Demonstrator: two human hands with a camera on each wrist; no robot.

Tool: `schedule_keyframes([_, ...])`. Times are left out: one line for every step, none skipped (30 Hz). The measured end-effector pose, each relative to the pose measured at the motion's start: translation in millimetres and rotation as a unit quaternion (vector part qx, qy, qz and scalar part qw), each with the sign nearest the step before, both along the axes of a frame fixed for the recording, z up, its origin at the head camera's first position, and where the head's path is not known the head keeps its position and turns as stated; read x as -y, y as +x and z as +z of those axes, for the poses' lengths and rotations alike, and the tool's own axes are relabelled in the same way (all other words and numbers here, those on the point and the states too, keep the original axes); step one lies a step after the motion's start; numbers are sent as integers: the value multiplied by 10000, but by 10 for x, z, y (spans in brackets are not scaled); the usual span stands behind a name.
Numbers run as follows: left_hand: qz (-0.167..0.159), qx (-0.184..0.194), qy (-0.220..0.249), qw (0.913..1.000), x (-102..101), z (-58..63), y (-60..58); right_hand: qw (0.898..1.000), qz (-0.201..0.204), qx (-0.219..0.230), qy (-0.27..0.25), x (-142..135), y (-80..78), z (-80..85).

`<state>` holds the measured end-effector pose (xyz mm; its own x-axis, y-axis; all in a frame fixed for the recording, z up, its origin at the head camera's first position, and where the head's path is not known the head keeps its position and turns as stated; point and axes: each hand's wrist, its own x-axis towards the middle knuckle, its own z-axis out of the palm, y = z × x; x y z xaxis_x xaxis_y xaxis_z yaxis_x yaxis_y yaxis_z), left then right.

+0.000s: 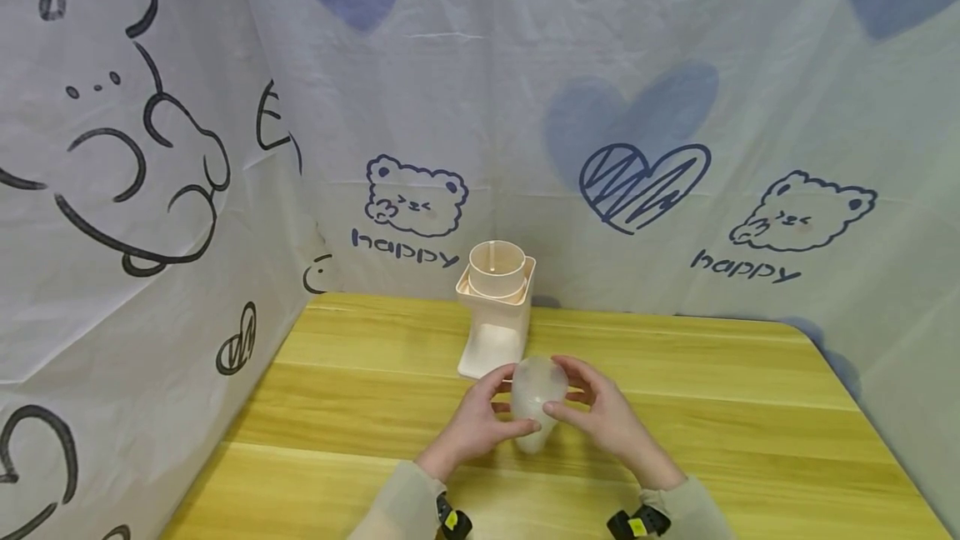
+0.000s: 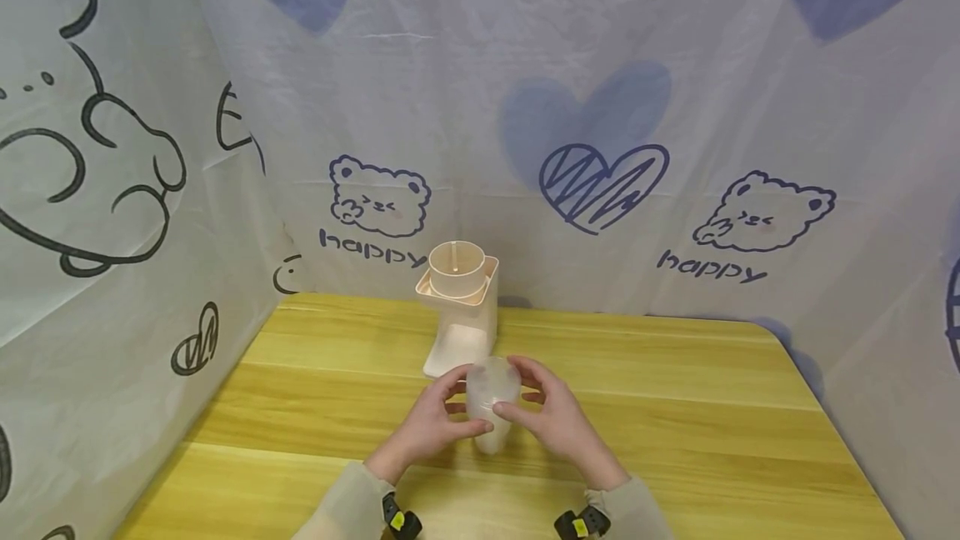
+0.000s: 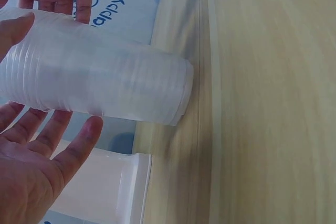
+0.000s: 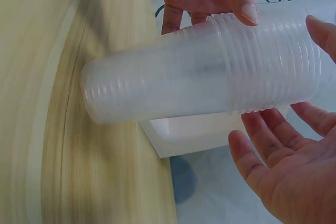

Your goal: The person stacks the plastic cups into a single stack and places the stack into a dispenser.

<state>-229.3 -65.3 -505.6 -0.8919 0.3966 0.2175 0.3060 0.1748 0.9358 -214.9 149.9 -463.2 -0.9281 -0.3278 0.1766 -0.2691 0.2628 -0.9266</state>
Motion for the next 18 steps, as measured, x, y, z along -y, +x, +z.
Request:
schedule_keyframes([0,13,-10,10000,2,8,5,10000,16,-7,-10,-3,-2,-7])
schedule_keyframes([1,40,-18,10000,6,16,10,10000,29,-5,-24,-5,-3,-14])
schedule_keyframes([0,55,-31,10000,10,24,13,10000,39,-11,-32,-8,-4,-21])
schedule_keyframes([-1,67,-30,10000,15,32,16,10000,51,-14,-51,-11,-4,-29])
schedule_keyframes([-7,65,-23,10000,20,35,19,9999,62,-10,-85,-12,-5,-36])
schedule_keyframes([-6,72,-35,10000,22,40,20,9999,69,3,-117,-16,-5,-44])
schedule_keyframes([-16,68,-27,10000,25,42,22,9998,72,9,-162,-22,-4,-50])
schedule_keyframes([-10,61,-12,10000,28,34,20,9998,68,5,-205,-29,-3,-58])
schedule_keyframes([-8,52,29,10000,29,27,18,9996,66,7,-260,-37,-2,-67])
schedule_keyframes([-5,48,78,10000,31,20,17,9995,56,-2,-317,-45,0,-77])
schedule_keyframes([4,52,124,9999,33,13,16,9993,47,-12,-372,-52,3,-85])
schedule_keyframes([24,58,163,9998,34,10,15,9991,38,-41,-418,-60,4,-99])
schedule_keyframes([40,53,220,9997,40,6,14,9989,31,-78,-450,-66,7,-111])
schedule_keyframes([71,59,269,9996,44,6,14,9988,24,-111,-485,-71,8,-125])
schedule_keyframes([96,68,307,9995,48,15,19,9986,25,-126,-507,-73,12,-136])
schedule_keyframes([122,48,321,9994,52,25,25,9985,10,-150,-522,-75,18,-148])
schedule_keyframes([155,31,324,9994,56,35,32,9984,3,-149,-537,-76,23,-159])
schedule_keyframes([187,14,321,9993,58,46,40,9984,-22,-134,-555,-76,29,-171])
